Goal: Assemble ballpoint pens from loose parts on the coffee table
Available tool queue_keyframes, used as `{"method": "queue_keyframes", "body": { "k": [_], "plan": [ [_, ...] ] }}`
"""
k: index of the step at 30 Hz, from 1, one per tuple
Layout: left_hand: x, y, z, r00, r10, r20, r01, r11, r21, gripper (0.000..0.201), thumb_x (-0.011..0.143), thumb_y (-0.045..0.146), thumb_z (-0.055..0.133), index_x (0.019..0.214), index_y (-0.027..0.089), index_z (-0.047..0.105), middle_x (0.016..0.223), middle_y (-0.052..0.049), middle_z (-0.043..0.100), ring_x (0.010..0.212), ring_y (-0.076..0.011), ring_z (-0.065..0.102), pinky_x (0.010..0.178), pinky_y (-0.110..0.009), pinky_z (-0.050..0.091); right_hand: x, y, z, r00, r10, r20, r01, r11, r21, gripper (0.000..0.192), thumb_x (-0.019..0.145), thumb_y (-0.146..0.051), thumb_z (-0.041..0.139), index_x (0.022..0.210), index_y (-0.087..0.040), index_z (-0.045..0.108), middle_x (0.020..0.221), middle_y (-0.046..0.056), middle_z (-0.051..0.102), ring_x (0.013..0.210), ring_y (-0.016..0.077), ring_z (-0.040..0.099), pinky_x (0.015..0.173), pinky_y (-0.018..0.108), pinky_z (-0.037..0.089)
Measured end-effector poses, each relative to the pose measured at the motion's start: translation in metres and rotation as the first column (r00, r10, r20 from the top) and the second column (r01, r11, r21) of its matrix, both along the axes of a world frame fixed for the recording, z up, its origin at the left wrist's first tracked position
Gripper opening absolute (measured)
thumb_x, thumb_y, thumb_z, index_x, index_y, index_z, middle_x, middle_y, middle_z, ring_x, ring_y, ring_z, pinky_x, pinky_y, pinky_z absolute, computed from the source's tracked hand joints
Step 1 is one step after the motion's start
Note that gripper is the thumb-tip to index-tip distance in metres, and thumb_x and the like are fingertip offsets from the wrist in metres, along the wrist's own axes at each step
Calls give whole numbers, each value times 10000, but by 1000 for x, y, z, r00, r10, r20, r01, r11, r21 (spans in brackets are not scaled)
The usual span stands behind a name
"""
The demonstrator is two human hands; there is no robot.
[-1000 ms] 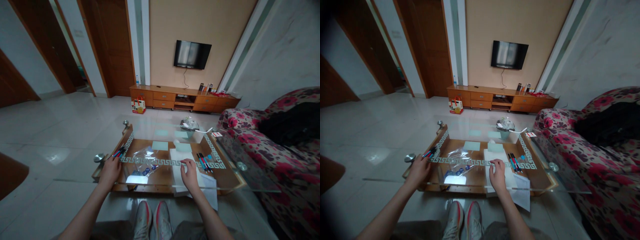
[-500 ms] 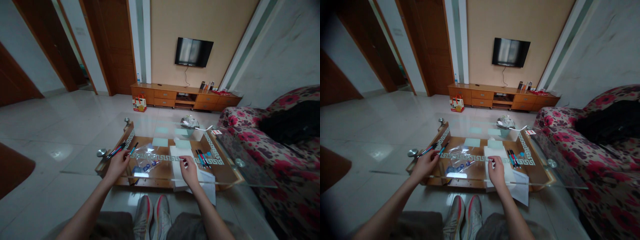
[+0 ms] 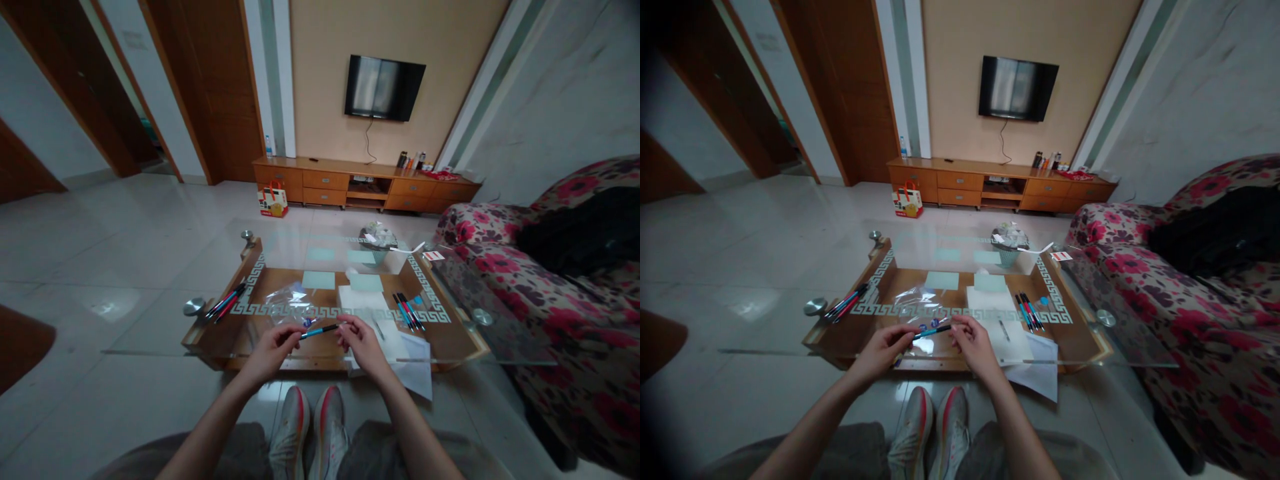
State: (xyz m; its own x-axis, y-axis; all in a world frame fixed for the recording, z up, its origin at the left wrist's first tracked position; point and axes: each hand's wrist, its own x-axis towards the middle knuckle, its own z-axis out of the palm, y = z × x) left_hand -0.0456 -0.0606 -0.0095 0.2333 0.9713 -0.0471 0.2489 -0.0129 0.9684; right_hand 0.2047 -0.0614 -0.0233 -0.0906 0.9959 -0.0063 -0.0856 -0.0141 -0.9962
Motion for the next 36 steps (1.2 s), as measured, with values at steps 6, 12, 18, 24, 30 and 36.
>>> {"method": "queue_keyframes", "body": {
  "k": [6,12,18,24,30,36],
  "plan": [
    [2,-4,-10,993,45,105,-35,995,-93,381,859,488,633,1062,178,719,846,-59,704,782,-175,637,723,-278,513,3,-2,0,993,19,117,-17,1000,-16,293,836,-472,684,938,-198,682,757,14,672,621,144,595,554,256,456],
    [9,-10,0,969,78,234,-54,993,-108,380,792,395,749,1087,161,689,1000,-87,717,885,-195,673,803,-301,542,4,-5,13,976,-4,217,10,1000,-25,375,868,-557,618,804,-188,637,713,16,664,576,133,553,538,243,430],
    [13,-16,7,973,-15,228,29,998,-58,314,845,359,700,1089,162,679,944,-68,719,847,-184,688,789,-295,552,-2,-15,17,950,-3,313,4,1000,-4,485,911,-599,531,646,-194,566,574,-7,580,539,137,553,537,239,422],
    [12,-16,3,988,-29,150,28,1000,11,295,845,370,693,1051,159,701,945,-69,715,849,-188,675,761,-285,547,-5,-19,12,961,-2,276,27,996,-89,548,891,-649,518,595,-189,548,521,-12,537,463,128,521,468,234,386],
    [11,-17,8,997,-11,72,10,1000,19,296,866,409,659,1012,159,722,877,-66,727,793,-187,677,720,-272,535,-5,-17,6,973,-5,229,25,996,-83,509,876,-627,567,645,-176,611,594,18,616,536,147,581,530,243,433],
    [9,-17,7,999,-7,54,7,1000,3,308,866,416,658,1026,165,735,839,-56,731,769,-177,670,698,-257,528,-5,-16,3,973,-18,229,35,997,-74,510,882,-612,570,654,-164,656,607,41,658,560,162,603,565,258,465]
  ]
}}
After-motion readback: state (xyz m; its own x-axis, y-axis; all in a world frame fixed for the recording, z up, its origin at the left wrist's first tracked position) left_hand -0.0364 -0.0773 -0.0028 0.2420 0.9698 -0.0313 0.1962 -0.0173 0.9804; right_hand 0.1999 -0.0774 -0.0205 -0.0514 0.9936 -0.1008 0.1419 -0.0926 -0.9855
